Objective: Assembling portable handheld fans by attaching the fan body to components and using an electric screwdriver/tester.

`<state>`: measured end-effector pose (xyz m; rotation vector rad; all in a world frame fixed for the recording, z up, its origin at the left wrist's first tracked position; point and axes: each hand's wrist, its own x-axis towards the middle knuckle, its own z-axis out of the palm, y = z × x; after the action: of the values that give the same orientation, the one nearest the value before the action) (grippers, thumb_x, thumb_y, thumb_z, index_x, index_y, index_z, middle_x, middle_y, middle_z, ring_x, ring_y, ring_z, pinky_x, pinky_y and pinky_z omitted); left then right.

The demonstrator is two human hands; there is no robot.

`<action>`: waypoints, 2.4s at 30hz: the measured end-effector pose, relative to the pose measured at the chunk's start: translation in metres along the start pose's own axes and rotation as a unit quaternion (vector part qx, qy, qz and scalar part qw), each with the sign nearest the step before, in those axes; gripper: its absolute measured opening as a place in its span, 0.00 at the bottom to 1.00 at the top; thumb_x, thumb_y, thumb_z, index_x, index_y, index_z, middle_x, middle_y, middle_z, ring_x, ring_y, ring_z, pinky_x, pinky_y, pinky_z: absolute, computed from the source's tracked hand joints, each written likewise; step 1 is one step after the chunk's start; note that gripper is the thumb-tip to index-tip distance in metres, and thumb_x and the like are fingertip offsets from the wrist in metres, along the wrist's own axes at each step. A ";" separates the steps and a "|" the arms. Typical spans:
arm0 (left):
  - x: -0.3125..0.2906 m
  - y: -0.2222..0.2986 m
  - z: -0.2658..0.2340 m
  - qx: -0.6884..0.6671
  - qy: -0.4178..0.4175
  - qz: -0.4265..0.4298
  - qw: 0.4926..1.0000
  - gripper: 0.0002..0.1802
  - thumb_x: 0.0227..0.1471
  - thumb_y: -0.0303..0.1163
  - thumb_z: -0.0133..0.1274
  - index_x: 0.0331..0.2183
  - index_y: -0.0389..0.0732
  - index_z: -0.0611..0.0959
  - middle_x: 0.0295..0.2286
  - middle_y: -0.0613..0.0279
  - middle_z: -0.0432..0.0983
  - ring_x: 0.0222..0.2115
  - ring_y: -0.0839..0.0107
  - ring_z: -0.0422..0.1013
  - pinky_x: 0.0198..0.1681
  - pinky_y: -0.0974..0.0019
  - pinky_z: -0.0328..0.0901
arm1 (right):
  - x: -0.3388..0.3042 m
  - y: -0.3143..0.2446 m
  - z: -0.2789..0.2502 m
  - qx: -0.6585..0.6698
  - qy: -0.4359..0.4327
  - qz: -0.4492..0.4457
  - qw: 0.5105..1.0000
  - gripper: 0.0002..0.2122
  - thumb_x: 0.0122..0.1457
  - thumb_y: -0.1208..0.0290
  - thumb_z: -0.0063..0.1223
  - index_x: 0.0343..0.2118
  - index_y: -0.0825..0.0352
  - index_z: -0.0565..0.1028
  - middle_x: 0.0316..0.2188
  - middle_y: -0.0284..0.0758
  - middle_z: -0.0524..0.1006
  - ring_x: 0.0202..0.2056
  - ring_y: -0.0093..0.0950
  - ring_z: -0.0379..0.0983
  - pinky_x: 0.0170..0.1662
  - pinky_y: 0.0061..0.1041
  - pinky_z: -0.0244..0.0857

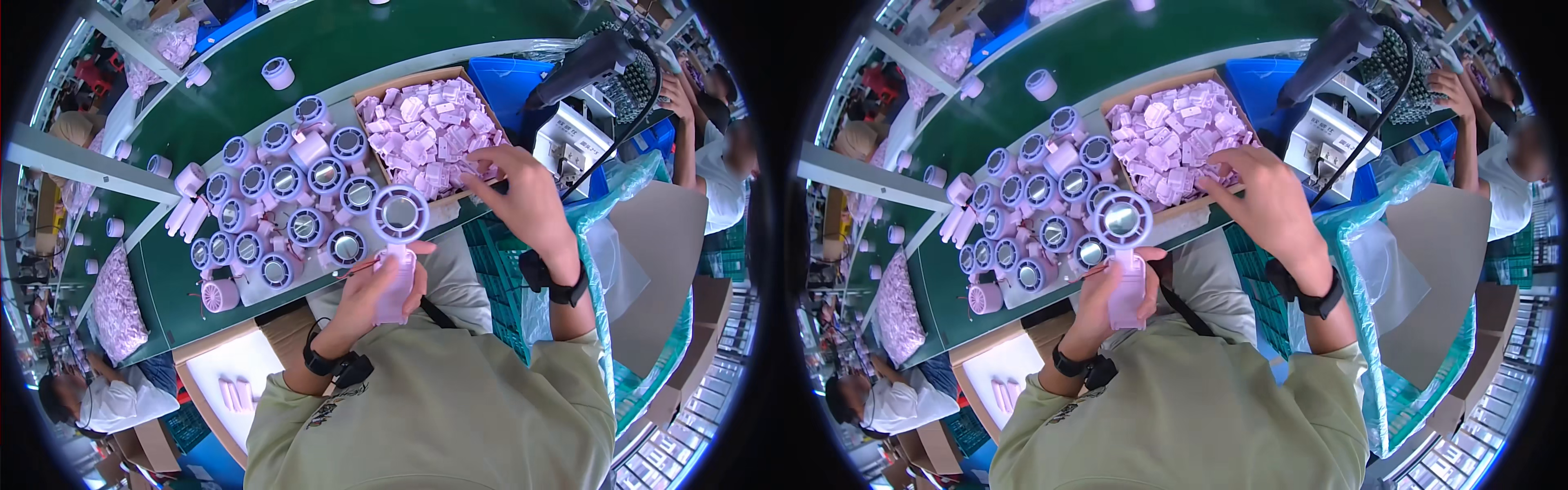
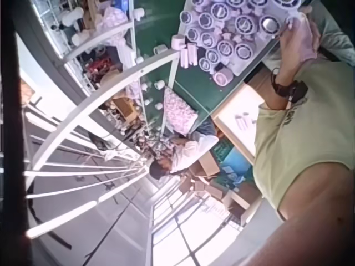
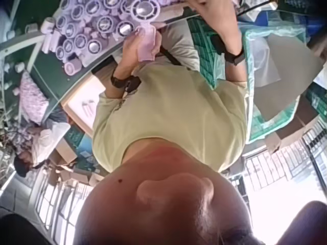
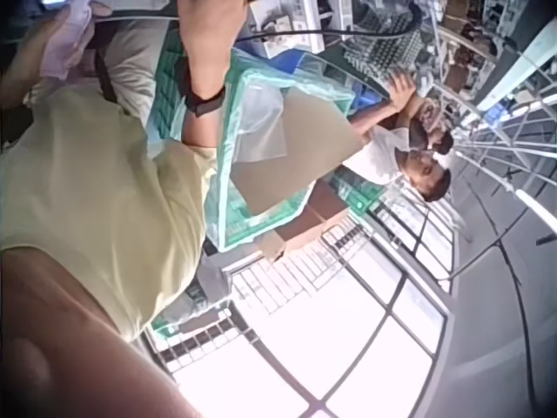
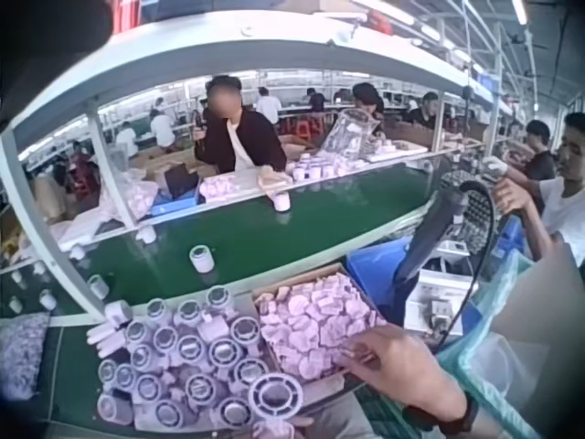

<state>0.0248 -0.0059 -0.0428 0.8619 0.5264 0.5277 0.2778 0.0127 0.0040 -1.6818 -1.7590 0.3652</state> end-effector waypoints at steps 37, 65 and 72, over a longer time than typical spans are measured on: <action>0.010 0.020 -0.001 0.151 -0.006 0.072 0.986 0.17 0.62 0.25 0.37 0.52 0.33 0.65 0.40 0.58 0.72 0.38 0.71 0.74 0.40 0.69 0.69 | -0.034 -0.046 0.033 0.058 -0.001 -0.271 0.961 0.13 0.45 0.78 0.64 0.37 0.70 0.79 0.39 0.38 0.77 0.38 0.35 0.76 0.39 0.29 0.73; 0.021 0.024 0.023 0.234 0.127 0.331 0.905 0.21 0.64 0.36 0.34 0.47 0.30 0.72 0.40 0.45 0.76 0.43 0.59 0.73 0.50 0.57 0.65 | -0.060 -0.035 0.050 0.443 -0.088 0.029 0.892 0.24 0.54 0.63 0.64 0.51 0.67 0.69 0.30 0.33 0.76 0.32 0.26 0.75 0.37 0.22 0.69; 0.003 0.054 -0.025 -0.097 0.218 0.244 0.940 0.28 0.63 0.51 0.36 0.44 0.32 0.73 0.26 0.60 0.74 0.22 0.66 0.74 0.30 0.63 0.70 | 0.060 0.057 -0.023 0.038 0.507 -0.025 0.861 0.35 0.50 0.64 0.67 0.57 0.73 0.61 0.47 0.40 0.72 0.48 0.28 0.68 0.51 0.27 0.61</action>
<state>-0.0005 0.0392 -0.0136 0.6832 0.6511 1.2247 0.3394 0.0719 0.0019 -1.3504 -0.9545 -0.4274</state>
